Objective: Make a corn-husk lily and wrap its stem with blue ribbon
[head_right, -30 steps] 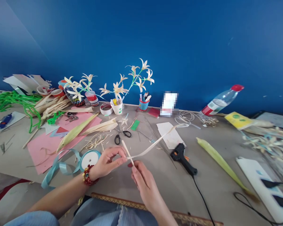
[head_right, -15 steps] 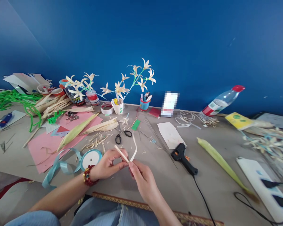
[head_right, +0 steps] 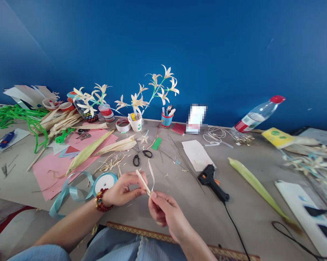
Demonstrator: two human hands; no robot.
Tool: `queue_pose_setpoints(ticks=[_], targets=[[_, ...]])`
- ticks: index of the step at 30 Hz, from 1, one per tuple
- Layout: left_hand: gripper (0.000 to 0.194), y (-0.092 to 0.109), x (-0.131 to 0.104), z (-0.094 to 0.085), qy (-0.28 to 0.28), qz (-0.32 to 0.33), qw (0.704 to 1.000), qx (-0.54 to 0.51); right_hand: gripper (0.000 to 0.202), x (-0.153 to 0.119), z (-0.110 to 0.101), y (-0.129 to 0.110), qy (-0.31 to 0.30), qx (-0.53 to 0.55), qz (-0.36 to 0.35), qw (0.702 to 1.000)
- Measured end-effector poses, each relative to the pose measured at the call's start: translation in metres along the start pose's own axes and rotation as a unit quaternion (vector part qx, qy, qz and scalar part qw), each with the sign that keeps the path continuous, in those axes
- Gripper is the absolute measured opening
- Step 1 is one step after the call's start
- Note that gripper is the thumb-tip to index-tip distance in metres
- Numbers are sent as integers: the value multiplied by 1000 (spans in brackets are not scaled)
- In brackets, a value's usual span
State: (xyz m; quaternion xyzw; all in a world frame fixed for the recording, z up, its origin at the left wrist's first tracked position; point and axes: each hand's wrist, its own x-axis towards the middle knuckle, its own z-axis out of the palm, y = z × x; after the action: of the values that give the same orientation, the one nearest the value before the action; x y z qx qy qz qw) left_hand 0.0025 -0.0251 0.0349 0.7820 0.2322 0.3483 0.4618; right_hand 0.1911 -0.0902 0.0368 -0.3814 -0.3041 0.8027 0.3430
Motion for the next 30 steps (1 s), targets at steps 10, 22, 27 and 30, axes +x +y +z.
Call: queue_pose_setpoints(ticks=[10, 22, 27, 30], targets=[[21, -4, 5, -4, -16, 2, 1000, -26, 48, -19, -19, -4, -66, 75, 22, 995], [24, -8, 7, -3, -11, -23, 999, -33, 51, -53, -46, -12, -110, 151, -23, 982], [25, -9, 7, -1, -24, -34, 997, -59, 53, -67, -54, -25, -206, 243, -60, 946], [26, -12, 7, -3, 9, -51, 996, -79, 50, -70, -53, -38, -156, 277, -158, 935]])
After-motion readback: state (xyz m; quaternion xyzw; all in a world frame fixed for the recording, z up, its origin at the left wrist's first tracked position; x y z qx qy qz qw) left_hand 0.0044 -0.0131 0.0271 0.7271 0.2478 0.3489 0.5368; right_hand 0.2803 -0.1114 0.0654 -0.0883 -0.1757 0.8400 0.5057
